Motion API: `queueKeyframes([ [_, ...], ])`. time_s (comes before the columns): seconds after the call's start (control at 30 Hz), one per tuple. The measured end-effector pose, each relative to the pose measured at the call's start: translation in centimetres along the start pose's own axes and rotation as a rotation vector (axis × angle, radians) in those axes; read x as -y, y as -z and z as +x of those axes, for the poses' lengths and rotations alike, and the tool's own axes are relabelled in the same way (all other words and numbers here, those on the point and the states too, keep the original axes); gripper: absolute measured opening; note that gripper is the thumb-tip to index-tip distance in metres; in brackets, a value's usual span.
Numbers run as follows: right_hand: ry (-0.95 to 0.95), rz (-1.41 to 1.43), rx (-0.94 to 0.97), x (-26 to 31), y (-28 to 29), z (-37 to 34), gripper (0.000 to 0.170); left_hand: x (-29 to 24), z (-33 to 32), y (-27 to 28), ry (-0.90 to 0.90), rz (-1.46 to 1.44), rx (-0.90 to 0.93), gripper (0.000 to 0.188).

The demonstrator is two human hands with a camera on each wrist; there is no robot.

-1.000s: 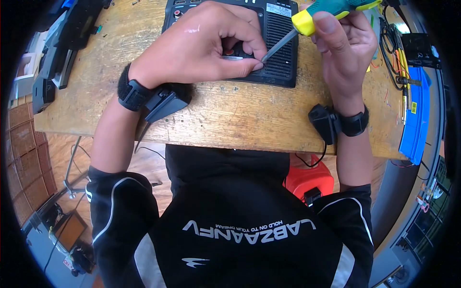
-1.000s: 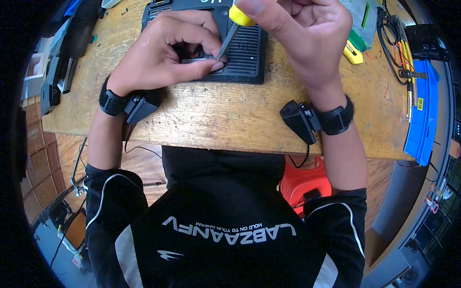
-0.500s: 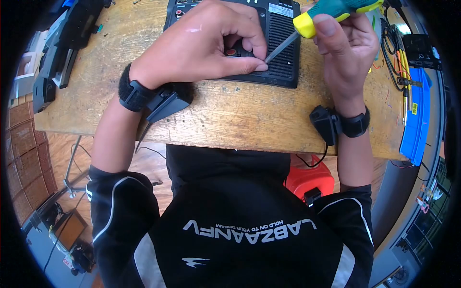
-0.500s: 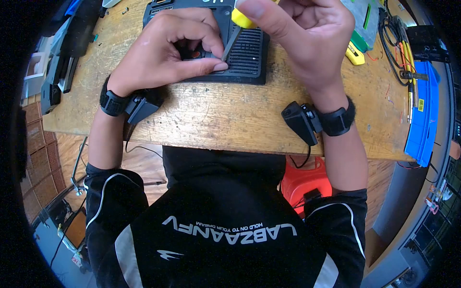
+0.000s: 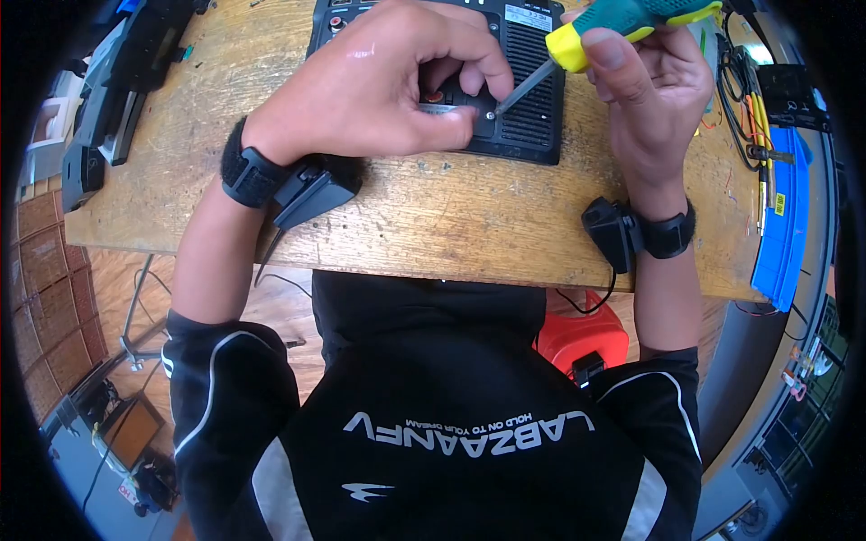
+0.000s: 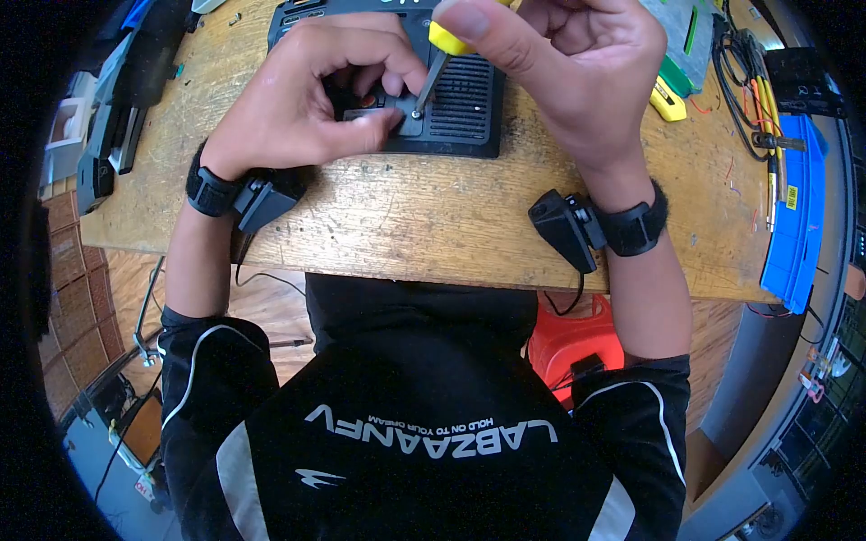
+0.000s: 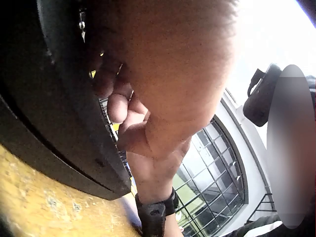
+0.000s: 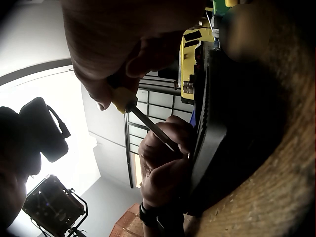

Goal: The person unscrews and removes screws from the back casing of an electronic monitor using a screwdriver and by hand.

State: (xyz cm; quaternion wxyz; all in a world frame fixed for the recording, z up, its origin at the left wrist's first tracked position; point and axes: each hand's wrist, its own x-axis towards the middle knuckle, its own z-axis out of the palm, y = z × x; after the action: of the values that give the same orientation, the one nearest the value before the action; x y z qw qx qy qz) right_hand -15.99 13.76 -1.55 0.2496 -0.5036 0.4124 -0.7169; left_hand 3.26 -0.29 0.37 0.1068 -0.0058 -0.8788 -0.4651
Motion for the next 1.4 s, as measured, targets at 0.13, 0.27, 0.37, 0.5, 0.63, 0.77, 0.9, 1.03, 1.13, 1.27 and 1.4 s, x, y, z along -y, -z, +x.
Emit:
queueKeyframes([
  [0.13, -0.026, -0.001, 0.011, 0.1, 0.1, -0.2, 0.05, 0.0, -0.2, -0.3, -0.023, 0.005, -0.035, 0.026],
  [0.27, 0.153, -0.22, 0.104, -0.5, 0.3, -0.1, 0.048, -0.2, -0.1, 0.1, 0.057, -0.074, -0.023, 0.025],
  [0.37, 0.192, -0.258, 0.077, -0.5, -0.1, -0.3, 0.048, 0.2, -0.1, -0.2, 0.029, -0.09, -0.06, 0.024],
  [0.5, 0.3, -0.317, 0.112, -0.5, -0.1, -0.1, 0.052, 0.5, -0.4, -0.7, -0.066, -0.174, -0.179, 0.02],
  [0.63, 0.306, -0.195, 0.088, -2.2, 0.8, -0.4, 0.056, 0.0, -0.4, -0.9, -0.092, -0.276, -0.233, 0.018],
  [0.77, 0.35, -0.316, 0.16, -2.2, 0.9, -0.5, 0.059, 0.1, -0.1, -1.0, -0.164, -0.159, -0.229, 0.022],
  [0.9, 0.318, -0.418, 0.134, -0.7, 0.1, -0.6, 0.065, 1.2, 0.0, -1.4, -0.152, -0.033, -0.252, 0.023],
  [1.03, 0.297, -0.381, 0.119, -0.5, -0.9, -0.8, 0.07, 0.8, 0.1, -1.5, -0.173, -0.057, -0.261, 0.016],
  [1.13, 0.021, 0.023, -0.112, -0.3, -2.6, -1.4, 0.071, 0.4, 0.1, -1.3, -0.14, -0.108, -0.213, 0.015],
  [1.27, -0.047, 0.044, 0.174, 0.7, -1.4, -1.3, 0.068, 0.5, -0.5, -1.4, -0.051, -0.055, -0.22, 0.017],
  [1.4, -0.22, -0.053, 0.037, 1.4, -2.1, -1.2, 0.052, 0.4, -0.3, -1.0, -0.108, -0.021, -0.188, 0.018],
])
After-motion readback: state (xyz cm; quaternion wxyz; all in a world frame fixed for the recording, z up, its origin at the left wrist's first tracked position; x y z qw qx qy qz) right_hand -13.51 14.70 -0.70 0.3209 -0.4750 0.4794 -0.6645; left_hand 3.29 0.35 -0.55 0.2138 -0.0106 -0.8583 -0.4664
